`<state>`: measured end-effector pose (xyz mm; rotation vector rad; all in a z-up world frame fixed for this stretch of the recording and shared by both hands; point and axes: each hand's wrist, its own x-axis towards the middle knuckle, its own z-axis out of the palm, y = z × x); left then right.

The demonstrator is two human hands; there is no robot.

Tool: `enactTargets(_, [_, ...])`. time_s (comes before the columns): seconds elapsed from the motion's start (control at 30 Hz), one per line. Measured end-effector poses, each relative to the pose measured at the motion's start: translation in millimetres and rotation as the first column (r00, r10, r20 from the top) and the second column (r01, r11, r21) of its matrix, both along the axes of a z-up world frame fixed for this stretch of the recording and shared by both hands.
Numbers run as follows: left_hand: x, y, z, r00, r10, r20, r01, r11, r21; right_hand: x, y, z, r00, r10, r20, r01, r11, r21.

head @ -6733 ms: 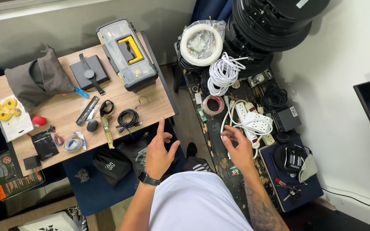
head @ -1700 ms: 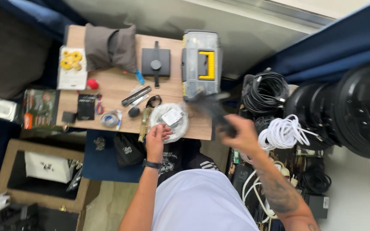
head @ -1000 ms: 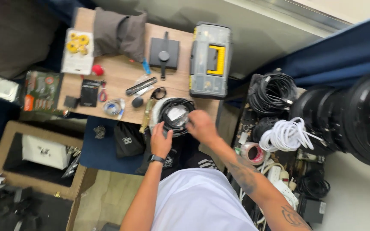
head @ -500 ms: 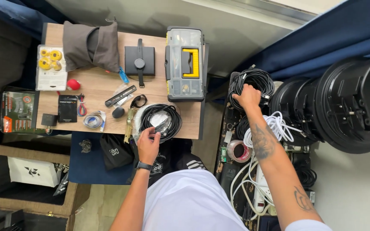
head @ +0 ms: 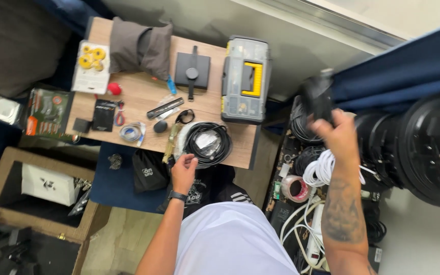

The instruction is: The person sorts various items on a desk and shelf, opening a toolbox to retrieve a bag of components, handling a packaged tool kit, and coiled black and white cables.

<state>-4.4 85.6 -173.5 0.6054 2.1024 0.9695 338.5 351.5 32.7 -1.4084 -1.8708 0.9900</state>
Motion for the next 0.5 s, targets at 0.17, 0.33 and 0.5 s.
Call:
enactTargets(0.17, [-6, -8, 0, 0.991, 0.07, 0.112, -0.084, 0.989, 0.12, -108, -55, -27, 0.896, 0.424, -0.131, -0.438, 0.893, -0.107])
enactTargets(0.33, [-17, -21, 17, 0.984, 0.152, 0.095, -0.165, 0.975, 0.149, -191, -117, -122, 0.657, 0.635, 0.407, -0.751, 0.507, 0.423])
enactTargets(0.5, [-2, -20, 27, 0.997, 0.06, -0.053, -0.053, 0.991, 0.124, -196, -140, -277, 0.437, 0.538, 0.721, -0.887, 0.392, 0.245])
